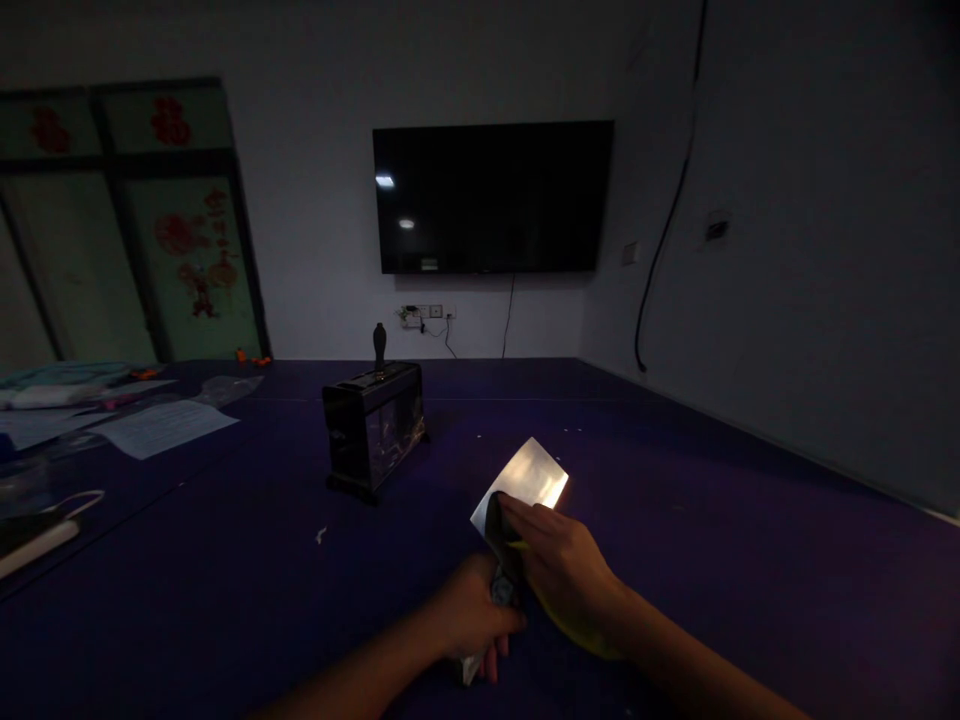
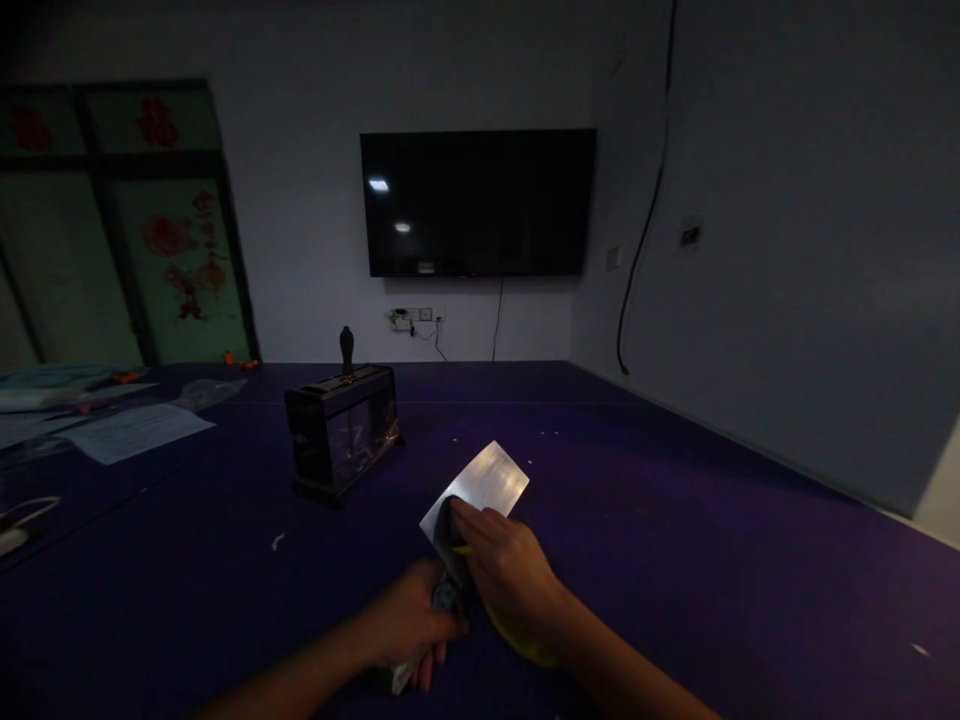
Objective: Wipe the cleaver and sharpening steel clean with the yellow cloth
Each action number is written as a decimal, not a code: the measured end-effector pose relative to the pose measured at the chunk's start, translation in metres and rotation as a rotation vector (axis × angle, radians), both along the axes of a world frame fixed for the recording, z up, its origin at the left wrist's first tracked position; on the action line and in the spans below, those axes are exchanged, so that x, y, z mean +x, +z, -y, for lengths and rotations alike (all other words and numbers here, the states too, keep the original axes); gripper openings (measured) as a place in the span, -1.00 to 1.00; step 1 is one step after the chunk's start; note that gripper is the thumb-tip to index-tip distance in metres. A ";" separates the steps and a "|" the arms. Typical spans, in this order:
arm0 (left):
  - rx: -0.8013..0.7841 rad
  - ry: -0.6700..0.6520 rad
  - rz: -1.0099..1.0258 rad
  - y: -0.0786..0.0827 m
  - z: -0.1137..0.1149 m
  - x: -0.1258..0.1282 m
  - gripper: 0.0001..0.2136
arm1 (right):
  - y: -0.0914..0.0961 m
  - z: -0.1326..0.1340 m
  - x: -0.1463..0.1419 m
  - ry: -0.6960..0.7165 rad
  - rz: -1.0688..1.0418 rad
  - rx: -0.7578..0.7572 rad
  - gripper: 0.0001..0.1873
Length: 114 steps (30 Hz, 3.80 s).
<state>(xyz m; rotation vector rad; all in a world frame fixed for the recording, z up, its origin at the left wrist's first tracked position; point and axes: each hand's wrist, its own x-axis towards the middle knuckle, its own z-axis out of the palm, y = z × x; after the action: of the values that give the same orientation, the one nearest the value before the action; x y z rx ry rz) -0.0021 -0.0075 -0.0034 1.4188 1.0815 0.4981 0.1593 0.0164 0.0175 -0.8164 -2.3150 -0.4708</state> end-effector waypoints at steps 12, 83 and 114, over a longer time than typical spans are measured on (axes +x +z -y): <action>0.005 -0.048 -0.032 0.002 0.000 0.001 -0.81 | 0.004 0.005 -0.006 -0.030 0.053 0.052 -0.53; -0.009 -0.009 0.086 -0.005 -0.002 -0.001 -0.76 | 0.006 0.003 -0.003 0.031 0.086 -0.026 -0.45; -0.037 -0.088 0.051 0.001 -0.003 -0.005 -0.66 | 0.004 -0.012 0.012 -0.144 -0.037 -0.042 -0.52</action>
<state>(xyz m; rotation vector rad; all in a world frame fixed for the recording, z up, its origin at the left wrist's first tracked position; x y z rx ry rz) -0.0076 -0.0046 -0.0021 1.4078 0.9782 0.4468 0.1717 0.0287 0.0216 -1.0092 -2.2478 -0.4663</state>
